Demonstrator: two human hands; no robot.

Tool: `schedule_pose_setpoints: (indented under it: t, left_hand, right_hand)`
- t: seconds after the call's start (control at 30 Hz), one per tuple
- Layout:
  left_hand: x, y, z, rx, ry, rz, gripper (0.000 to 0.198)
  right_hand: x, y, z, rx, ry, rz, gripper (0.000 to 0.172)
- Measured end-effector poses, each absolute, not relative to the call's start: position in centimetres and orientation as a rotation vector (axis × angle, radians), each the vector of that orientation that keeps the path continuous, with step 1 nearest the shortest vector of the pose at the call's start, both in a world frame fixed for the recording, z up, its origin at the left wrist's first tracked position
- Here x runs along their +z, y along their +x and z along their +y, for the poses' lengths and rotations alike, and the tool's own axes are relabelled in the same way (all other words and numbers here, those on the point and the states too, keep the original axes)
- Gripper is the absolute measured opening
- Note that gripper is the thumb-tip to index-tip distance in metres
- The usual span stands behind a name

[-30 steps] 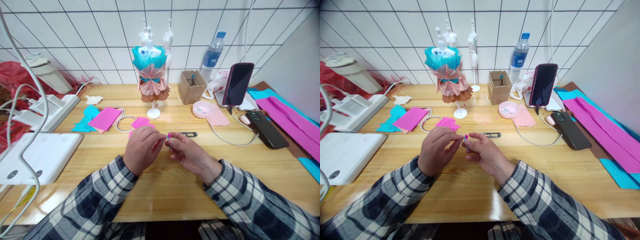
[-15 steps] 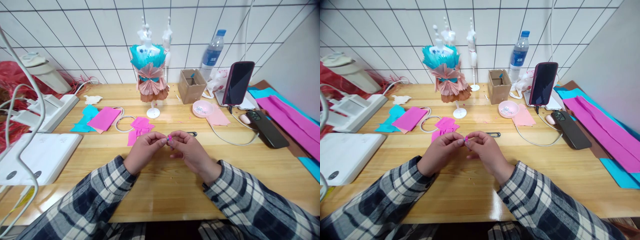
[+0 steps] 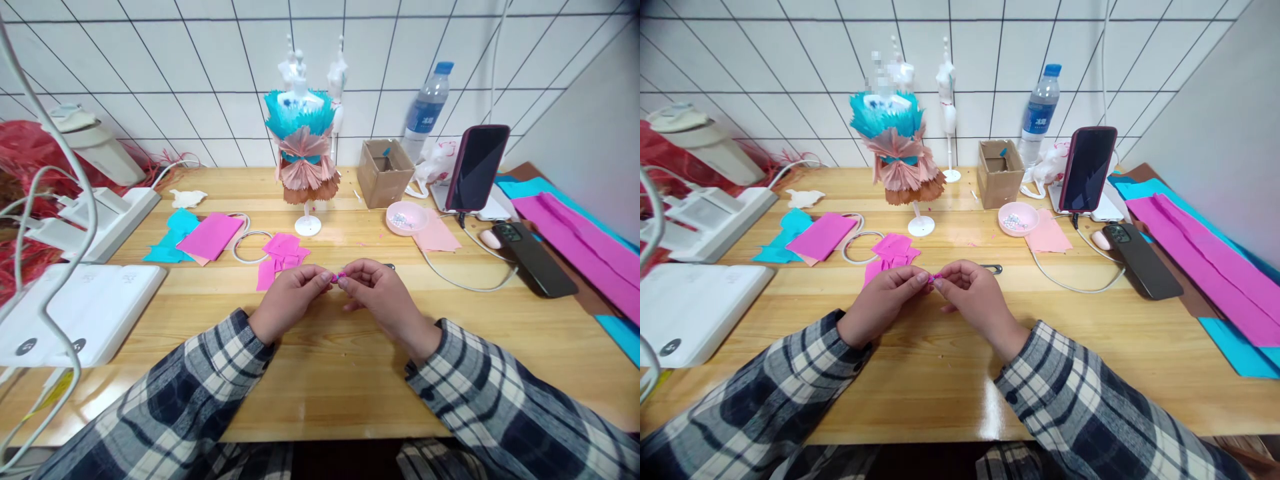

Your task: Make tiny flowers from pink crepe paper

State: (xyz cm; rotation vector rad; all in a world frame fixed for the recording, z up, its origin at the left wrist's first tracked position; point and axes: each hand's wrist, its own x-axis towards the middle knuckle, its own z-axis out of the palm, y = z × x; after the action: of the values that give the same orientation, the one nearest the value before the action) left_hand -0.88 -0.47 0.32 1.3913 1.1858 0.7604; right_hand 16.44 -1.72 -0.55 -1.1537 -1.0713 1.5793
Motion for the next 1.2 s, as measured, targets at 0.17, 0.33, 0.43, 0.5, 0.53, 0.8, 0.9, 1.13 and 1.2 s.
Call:
schedule_pose_setpoints:
  t: [0.17, 0.33, 0.43, 0.5, 0.53, 0.8, 0.9, 1.13, 1.2]
  left_hand:
    - [0.6, -0.9, -0.5, 0.757, 1.563, 1.204, 0.033]
    - [0.9, -0.9, -0.5, 0.774, 1.537, 1.132, 0.027]
    - [0.5, -1.1, -0.4, 0.758, 1.409, 1.057, 0.026]
    - [0.3, -1.2, -0.4, 0.745, 1.34, 1.01, 0.025]
    - [0.3, -1.2, -0.3, 0.744, 1.329, 1.005, 0.025]
    - [0.7, -1.0, -0.5, 0.73, 1.377, 1.071, 0.028]
    - [0.2, -1.0, -0.3, 0.771, 1.247, 1.025, 0.026]
    - [0.0, -1.1, -0.1, 0.754, 1.272, 1.052, 0.029]
    - [0.3, -1.1, -0.2, 0.718, 1.395, 1.102, 0.03]
  right_hand:
    - [-0.4, 16.5, -1.7, 1.563, -1.169, -1.102, 0.027]
    - [-0.5, 16.6, -1.6, 1.577, -1.155, -1.133, 0.026]
    - [-0.5, 16.6, -1.6, 1.603, -1.143, -1.164, 0.028]
    - [-0.5, 16.7, -1.5, 1.612, -1.14, -1.174, 0.03]
    - [-0.5, 16.7, -1.5, 1.605, -1.142, -1.174, 0.029]
    - [-0.2, 16.6, -1.6, 1.555, -1.173, -1.215, 0.025]
    - [-0.2, 16.7, -1.5, 1.586, -1.161, -1.179, 0.028]
    - [-0.5, 16.6, -1.6, 1.584, -1.192, -1.132, 0.029]
    - [-0.4, 16.5, -1.6, 1.574, -1.201, -1.144, 0.027]
